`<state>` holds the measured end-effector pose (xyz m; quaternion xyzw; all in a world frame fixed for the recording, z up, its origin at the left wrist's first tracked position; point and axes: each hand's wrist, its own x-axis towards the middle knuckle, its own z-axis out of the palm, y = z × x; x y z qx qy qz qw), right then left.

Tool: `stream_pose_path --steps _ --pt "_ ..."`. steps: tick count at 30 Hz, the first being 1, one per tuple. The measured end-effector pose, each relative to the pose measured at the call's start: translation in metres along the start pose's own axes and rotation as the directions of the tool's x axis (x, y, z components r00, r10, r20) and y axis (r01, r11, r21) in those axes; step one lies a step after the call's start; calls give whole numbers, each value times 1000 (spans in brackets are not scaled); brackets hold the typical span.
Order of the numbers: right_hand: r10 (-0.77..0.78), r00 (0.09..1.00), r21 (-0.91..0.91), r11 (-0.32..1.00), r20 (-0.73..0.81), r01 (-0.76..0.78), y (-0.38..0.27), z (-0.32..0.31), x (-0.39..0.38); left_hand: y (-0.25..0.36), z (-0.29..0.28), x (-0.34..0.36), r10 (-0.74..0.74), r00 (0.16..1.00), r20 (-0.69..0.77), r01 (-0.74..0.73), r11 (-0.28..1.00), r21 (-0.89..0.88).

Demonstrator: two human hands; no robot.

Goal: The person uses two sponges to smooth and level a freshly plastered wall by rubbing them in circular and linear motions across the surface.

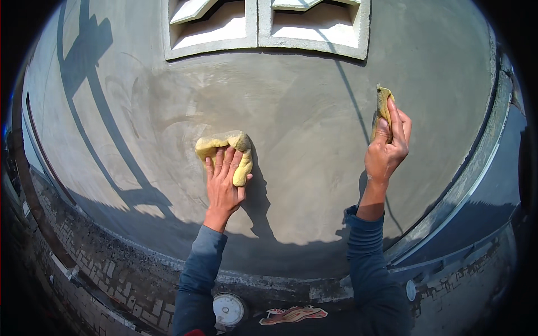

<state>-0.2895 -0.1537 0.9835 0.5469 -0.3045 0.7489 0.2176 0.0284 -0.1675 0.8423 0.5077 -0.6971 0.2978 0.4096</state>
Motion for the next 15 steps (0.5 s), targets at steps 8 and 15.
stream_pose_path --steps 8,15 --pt "-276 959 -288 925 -63 248 -6 76 8 -113 8 -111 -746 651 142 718 545 -433" --pt "-651 429 367 731 626 575 -41 97 -162 -39 29 -236 -901 299 316 532 -118 -838"
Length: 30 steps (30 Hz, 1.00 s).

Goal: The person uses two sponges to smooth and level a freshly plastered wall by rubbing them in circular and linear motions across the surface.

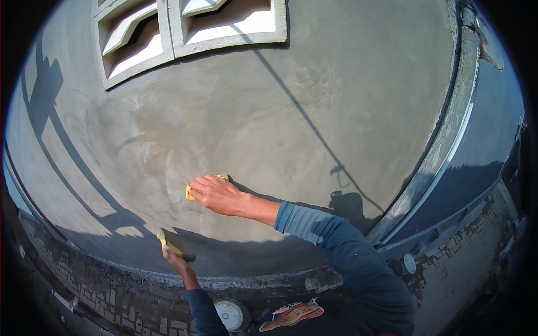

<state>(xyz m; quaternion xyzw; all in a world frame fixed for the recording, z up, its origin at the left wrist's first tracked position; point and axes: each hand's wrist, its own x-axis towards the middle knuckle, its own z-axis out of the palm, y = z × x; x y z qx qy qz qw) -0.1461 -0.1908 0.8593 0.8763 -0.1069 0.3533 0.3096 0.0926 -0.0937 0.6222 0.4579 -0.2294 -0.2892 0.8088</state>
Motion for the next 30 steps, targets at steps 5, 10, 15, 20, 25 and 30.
stream_pose_path --steps 5,10,15,20,25,30 --pt "86 990 -157 982 -113 -103 79 -102 -49 -48 -92 -106 -322 946 -37 315 941 -119" --pt "187 799 -439 753 -572 -491 220 -291 -68 -87 -122 -135 -381 905 -192 404 909 105" --pt "199 617 -328 703 -761 -631 260 -322 -24 -93 -124 -138 -329 915 -233 383 892 242" --pt "159 940 -251 938 -303 -239 183 -238 -29 -86 -74 -151 -293 950 -110 303 949 88" --pt "324 851 -89 916 -413 -391 194 -293 -38 -70 -11 -175 -319 938 132 335 935 -119" --pt "341 796 -466 669 -500 -579 240 -336 -14 -66 -14 -197 -402 902 156 401 915 40"
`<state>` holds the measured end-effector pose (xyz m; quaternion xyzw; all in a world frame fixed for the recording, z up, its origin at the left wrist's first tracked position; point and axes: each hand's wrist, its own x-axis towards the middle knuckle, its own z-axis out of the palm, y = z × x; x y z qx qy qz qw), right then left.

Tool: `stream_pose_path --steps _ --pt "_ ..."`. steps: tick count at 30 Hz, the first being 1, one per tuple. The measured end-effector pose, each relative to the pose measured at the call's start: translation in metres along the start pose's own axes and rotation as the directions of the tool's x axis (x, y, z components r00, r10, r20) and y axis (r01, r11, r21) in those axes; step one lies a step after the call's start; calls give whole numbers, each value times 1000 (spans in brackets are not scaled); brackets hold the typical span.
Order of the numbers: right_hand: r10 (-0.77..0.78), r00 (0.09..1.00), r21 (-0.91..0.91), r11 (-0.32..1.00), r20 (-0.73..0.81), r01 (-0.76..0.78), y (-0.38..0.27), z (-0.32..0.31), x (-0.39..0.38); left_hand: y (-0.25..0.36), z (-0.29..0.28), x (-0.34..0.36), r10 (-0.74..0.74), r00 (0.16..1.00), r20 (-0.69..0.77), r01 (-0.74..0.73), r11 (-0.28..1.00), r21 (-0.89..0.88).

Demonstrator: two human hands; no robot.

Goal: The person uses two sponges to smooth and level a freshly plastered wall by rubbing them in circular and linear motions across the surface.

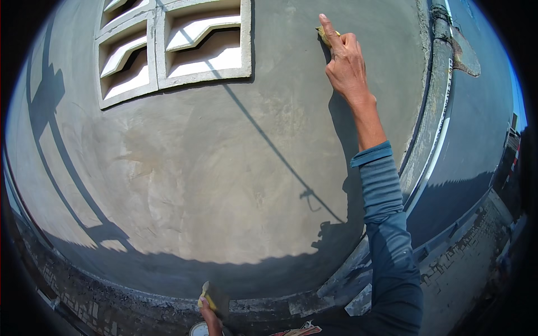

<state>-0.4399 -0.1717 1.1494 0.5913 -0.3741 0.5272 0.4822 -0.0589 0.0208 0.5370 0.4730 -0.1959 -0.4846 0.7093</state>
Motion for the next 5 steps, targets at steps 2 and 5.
stream_pose_path --steps 2,5 --pt "-97 990 -103 989 99 107 -3 5 -10 -7 -17 -1 -4 1000 -5 4 999 36" --pt "-116 981 -202 969 154 146 -7 6 -33 -20 -48 4 34 998 -48 -35 999 -30"
